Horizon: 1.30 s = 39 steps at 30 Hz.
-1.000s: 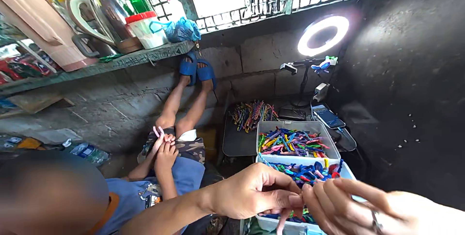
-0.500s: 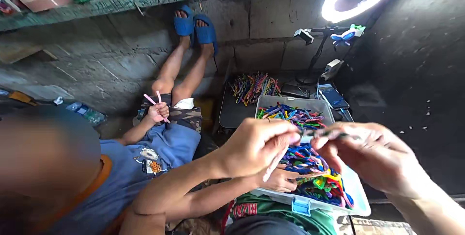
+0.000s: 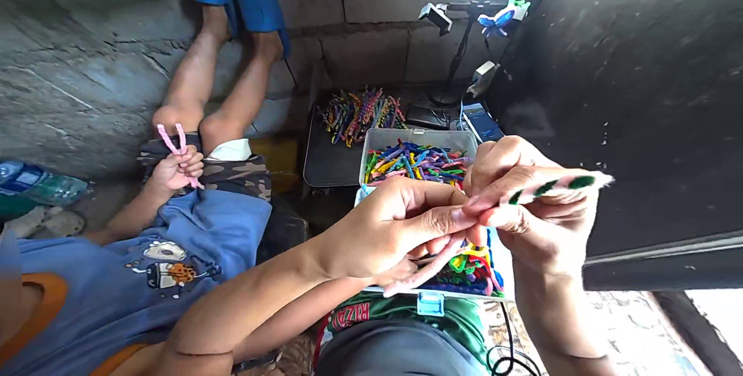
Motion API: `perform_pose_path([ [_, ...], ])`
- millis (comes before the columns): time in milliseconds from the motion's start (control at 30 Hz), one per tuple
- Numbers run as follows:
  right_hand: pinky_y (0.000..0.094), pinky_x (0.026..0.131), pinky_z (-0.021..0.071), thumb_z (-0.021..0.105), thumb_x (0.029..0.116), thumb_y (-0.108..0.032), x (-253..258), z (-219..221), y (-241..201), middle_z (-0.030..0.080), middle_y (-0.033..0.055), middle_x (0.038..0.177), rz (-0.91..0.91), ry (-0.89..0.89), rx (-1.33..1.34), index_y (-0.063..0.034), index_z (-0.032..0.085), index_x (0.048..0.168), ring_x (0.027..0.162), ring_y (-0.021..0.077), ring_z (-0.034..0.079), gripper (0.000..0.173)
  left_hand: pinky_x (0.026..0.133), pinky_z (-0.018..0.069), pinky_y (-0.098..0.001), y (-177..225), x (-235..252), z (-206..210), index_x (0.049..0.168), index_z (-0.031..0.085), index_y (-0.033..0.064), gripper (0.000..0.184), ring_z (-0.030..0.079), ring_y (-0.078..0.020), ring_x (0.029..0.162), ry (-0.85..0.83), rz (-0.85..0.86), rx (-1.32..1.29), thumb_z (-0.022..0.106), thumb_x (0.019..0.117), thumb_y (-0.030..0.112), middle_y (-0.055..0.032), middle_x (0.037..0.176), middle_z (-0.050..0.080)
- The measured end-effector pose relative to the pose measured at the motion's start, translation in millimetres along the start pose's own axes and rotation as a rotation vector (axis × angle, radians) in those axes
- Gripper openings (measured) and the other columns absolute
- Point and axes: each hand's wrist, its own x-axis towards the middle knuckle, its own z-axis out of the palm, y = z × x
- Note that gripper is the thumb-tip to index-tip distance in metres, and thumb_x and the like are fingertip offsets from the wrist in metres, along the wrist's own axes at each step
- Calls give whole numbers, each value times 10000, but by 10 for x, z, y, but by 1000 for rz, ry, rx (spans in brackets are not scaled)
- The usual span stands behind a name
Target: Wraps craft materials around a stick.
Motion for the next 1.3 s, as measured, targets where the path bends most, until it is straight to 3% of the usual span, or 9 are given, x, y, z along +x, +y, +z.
perform_pose_path([
  [100, 120, 750, 536, 694, 977, -223, -126, 60, 14, 628, -135, 928, 82, 135, -72, -206, 722, 943, 873, -48, 612, 47, 575, 434, -57, -104, -30, 45, 927, 676, -26, 199, 506, 94, 611, 147, 210, 489, 530, 1035, 54, 59, 684, 576],
  [233, 117, 724, 541, 688, 970, -193, -238, 134, 88, 628, -138, 908, 169, 287, -100, -211, 697, 884, 839, -54, 612, 88, 467, 385, -223, -317, -40, 167, 955, 702, -17, 182, 524, -124, 546, 411, 502, 1449, 567, 1015, 90, -82, 726, 593],
  [300, 124, 698, 537, 690, 962, -170, -282, 173, 110, 617, -130, 877, 199, 345, -73, -209, 668, 861, 798, -49, 606, 111, 440, 351, -257, -398, -45, 238, 985, 707, -23, 161, 501, -167, 526, 486, 519, 1611, 584, 985, 81, -95, 714, 562],
  [500, 140, 706, 540, 694, 944, -124, -402, 253, 167, 612, -113, 793, 354, 432, 153, -211, 652, 828, 734, -38, 602, 150, 575, 448, -161, -486, -89, 351, 958, 735, 17, 213, 605, -68, 658, 581, 330, 1263, 571, 1019, 138, -77, 801, 683],
  [967, 160, 681, 535, 757, 869, -61, -504, 408, 329, 600, -67, 732, 511, 527, 388, -174, 667, 764, 695, -2, 597, 179, 667, 494, -73, -692, -258, 221, 917, 739, -3, 188, 600, 60, 708, 582, 185, 882, 632, 975, 141, -23, 801, 688],
  [1100, 167, 736, 549, 815, 845, -205, -511, 338, 297, 647, -100, 797, 511, 345, 387, -206, 733, 834, 781, -12, 628, 83, 584, 430, -47, -664, -389, 77, 910, 700, 72, 210, 528, 123, 650, 345, 97, 139, 556, 1043, 148, 127, 739, 631],
  [1200, 170, 827, 536, 728, 922, -439, -492, 241, 299, 674, -122, 1039, 456, 57, 394, -230, 717, 1099, 949, -16, 631, 274, 581, 431, -37, -652, -443, -28, 949, 748, 114, 204, 552, 139, 659, 171, 26, -391, 595, 1033, 220, 146, 784, 679],
  [1267, 178, 863, 551, 699, 967, -349, -446, 261, 318, 671, -98, 1138, 402, -55, 433, -187, 700, 1252, 997, -9, 636, 328, 586, 449, -45, -671, -457, -40, 1015, 756, 96, 184, 577, 126, 671, 102, 19, -567, 604, 1028, 200, 119, 824, 709],
  [1300, 170, 858, 550, 700, 974, -271, -427, 288, 329, 682, -91, 1120, 368, -64, 437, -171, 730, 1192, 994, -12, 640, 242, 586, 448, -47, -679, -460, -33, 1034, 753, 94, 177, 582, 123, 677, 76, 26, -617, 600, 1029, 181, 110, 841, 717],
])
